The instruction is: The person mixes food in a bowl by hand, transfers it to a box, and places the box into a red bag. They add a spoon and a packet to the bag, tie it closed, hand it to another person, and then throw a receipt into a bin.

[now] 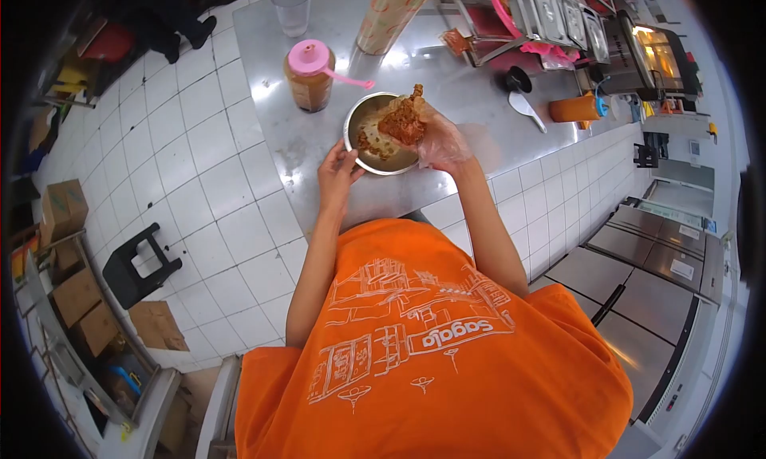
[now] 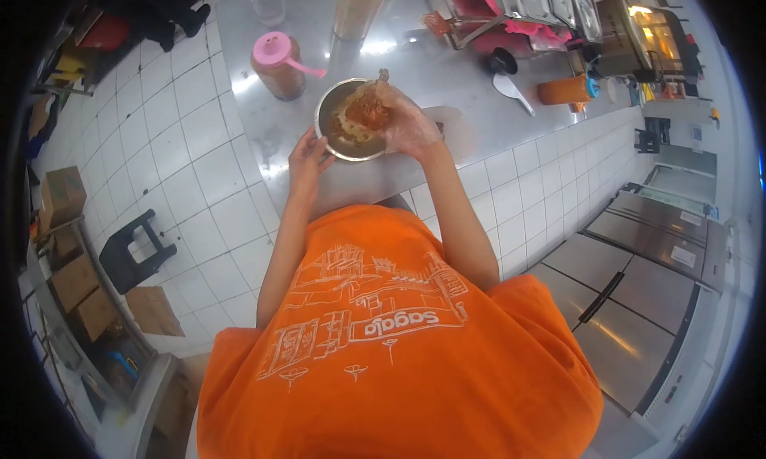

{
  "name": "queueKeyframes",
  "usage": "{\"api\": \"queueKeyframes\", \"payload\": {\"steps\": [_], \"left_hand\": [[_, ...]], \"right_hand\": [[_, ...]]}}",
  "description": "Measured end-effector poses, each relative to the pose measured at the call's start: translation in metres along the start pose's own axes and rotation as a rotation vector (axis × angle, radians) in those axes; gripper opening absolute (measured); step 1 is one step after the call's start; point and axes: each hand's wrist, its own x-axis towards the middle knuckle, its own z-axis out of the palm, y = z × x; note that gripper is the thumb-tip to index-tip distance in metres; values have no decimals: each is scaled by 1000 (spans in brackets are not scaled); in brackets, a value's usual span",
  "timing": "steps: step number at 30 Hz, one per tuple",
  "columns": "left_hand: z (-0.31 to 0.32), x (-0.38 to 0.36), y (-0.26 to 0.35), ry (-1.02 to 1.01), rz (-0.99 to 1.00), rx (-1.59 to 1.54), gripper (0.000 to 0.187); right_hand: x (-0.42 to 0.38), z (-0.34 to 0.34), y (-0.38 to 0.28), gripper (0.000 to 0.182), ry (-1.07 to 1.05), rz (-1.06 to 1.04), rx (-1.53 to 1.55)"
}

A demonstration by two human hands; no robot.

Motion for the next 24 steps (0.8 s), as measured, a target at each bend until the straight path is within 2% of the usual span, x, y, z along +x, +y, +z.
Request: {"api": "queueKeyframes", "payload": {"steps": [3,6,9,10,11,13,16,19,21,24], "left_hand": [[-1,-5,7,14,18,-10,52],[-6,-10,7,30,45,-29,47],[-6,-19,4,213,256,269,41],[-1,-21,6,292,410,404,34],[4,-24,7,274,450,412,33],[22,-35,11,237,526,425,31],[56,-39,15,25,589,522,33],[95,-43,22,-203,611,624,47],[113,-41,22,-342,578,687,59],[122,-30,6,-431,607,688,73]], "right_hand": [[-33,15,-19,42,-115,-31,185],[-68,4,-40,51,-283,-175,286],[-104,-11,-70,57,-97,-237,132],[-108,-13,-74,58,-175,-278,93],[-112,-13,-79,59,-252,-320,58],[-120,-9,-87,56,8,-311,-192],[-114,-31,-80,50,92,-270,-338],[-112,-20,-64,44,258,-248,-428],[-106,-43,-52,46,351,-231,-575],[-102,-41,-45,46,432,-231,-834]]}}
